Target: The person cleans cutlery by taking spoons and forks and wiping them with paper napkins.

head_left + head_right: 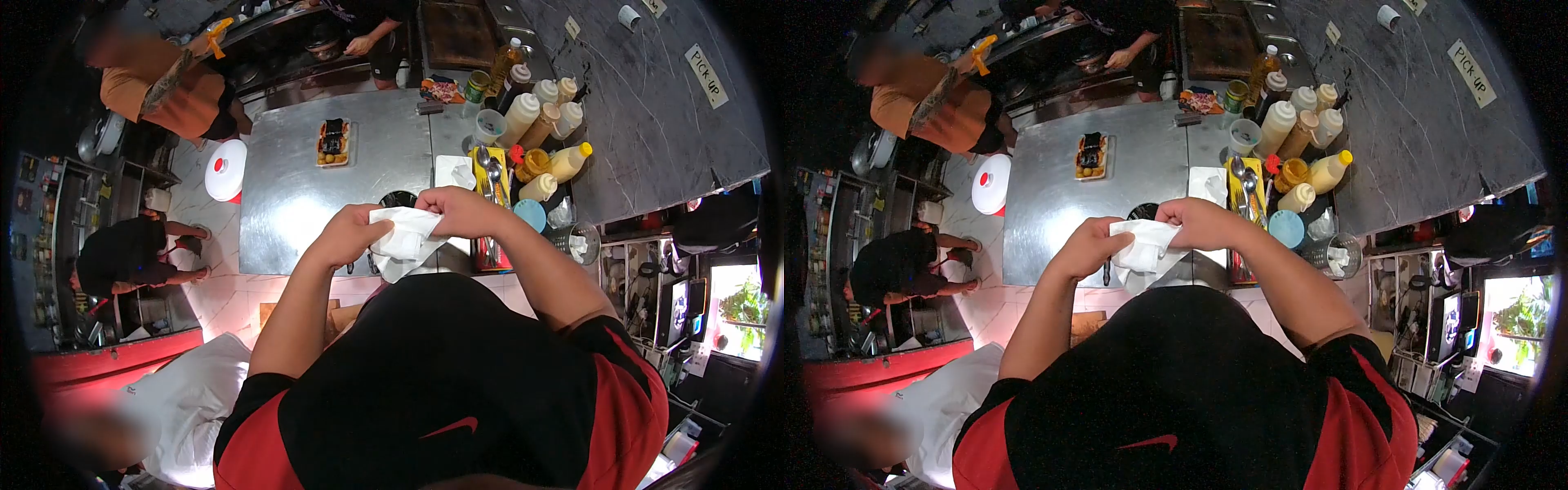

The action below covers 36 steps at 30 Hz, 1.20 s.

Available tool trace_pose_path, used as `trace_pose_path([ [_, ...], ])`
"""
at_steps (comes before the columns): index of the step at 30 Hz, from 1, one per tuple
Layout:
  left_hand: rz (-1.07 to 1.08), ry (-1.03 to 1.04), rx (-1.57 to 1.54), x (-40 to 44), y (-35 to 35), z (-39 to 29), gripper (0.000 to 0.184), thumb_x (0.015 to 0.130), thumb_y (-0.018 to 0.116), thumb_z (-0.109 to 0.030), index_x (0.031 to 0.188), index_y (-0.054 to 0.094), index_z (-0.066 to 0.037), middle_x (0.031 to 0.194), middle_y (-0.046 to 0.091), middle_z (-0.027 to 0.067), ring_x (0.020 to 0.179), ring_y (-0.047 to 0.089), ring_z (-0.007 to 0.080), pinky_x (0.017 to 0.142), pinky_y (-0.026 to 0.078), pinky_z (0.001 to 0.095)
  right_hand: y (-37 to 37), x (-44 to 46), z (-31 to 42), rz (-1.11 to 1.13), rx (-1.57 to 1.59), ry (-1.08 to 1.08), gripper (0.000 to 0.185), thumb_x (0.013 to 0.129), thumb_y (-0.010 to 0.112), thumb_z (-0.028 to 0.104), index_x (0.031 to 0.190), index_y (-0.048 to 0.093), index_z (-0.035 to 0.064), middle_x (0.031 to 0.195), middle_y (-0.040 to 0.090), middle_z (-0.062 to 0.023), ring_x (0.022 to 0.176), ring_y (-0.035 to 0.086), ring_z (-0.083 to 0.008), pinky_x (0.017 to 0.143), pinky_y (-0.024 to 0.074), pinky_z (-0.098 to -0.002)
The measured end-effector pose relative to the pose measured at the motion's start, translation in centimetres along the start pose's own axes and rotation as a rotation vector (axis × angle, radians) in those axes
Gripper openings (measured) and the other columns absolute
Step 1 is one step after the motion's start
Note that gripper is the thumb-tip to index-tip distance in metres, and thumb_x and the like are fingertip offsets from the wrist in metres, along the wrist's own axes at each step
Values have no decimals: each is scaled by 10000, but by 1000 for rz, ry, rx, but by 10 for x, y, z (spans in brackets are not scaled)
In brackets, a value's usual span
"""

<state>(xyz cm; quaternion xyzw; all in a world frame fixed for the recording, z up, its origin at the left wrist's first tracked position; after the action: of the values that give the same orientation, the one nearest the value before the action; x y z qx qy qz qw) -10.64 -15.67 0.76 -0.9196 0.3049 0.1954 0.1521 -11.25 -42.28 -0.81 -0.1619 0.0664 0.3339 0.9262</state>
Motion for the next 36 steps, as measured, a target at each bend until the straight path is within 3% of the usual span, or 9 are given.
trace_pose_path([
  [3,-51,-6,118,-4,2,-9,343,995,704,-178,1256,735,43,1003,781,78,856,691,128,783,555,297,-6,-10,9,172,26,-12,409,955,804,287,1196,631,6,949,710,-18,799,638,-84,729,535,-275],
  [6,-76,7,182,-4,4,-7,348,1001,700,-187,1261,740,40,992,788,82,848,694,131,778,557,299,-10,-7,26,220,188,229,425,1013,741,328,1243,607,-4,934,711,-28,767,636,-110,721,543,-305],
  [10,-65,11,268,-12,5,-25,338,993,692,-201,1262,758,-7,943,791,102,822,699,157,774,557,323,0,2,22,157,-243,122,334,1066,644,349,1176,656,34,876,695,-55,699,621,-135,658,546,-343],
  [11,-62,18,287,-13,5,-27,335,989,688,-206,1260,765,-25,921,791,110,810,702,169,773,557,335,1,2,20,111,-324,-10,327,1069,625,363,1134,671,46,865,686,-79,711,637,-164,673,539,-362],
  [14,-45,73,233,-8,1,-17,325,987,693,-187,1263,766,-31,919,790,105,816,698,169,780,557,333,-1,-8,47,122,-118,229,330,1068,613,353,1177,649,44,882,686,-115,803,677,-232,766,535,-408],
  [20,-81,112,157,0,0,-1,303,1000,699,-150,1276,773,-52,979,800,91,852,695,136,805,556,308,7,-3,15,83,-365,-101,380,1069,569,331,1332,575,57,949,719,-200,856,715,-382,807,542,-492],
  [23,-82,93,63,-3,4,-11,293,1007,692,-115,1280,775,-48,1032,802,71,889,693,113,824,559,288,6,-6,24,89,-415,-61,348,1076,548,311,1307,578,52,957,720,-238,895,699,-461,832,529,-535],
  [32,-49,66,-301,6,5,4,304,996,676,-24,1284,774,-31,1102,789,78,936,701,117,843,561,265,20,-16,52,-40,-730,60,321,1096,496,312,1253,582,47,909,705,-266,926,692,-479,837,517,-567],
  [36,-89,90,-96,-3,6,-12,320,984,653,11,1275,778,-32,1131,785,90,955,709,128,849,561,266,13,-13,27,-55,-376,-53,411,1121,433,393,1219,601,31,934,704,-242,923,690,-475,854,516,-557],
])
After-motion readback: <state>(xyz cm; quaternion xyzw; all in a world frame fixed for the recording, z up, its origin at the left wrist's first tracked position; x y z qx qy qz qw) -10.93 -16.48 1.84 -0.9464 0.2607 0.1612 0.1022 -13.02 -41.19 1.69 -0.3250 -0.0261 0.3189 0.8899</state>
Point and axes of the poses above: each hand's wrist, its own x-axis towards the middle knuckle, its own y-axis out of the palm, z = x × y, the point moved 1 cm from there along x, towards the middle knuckle
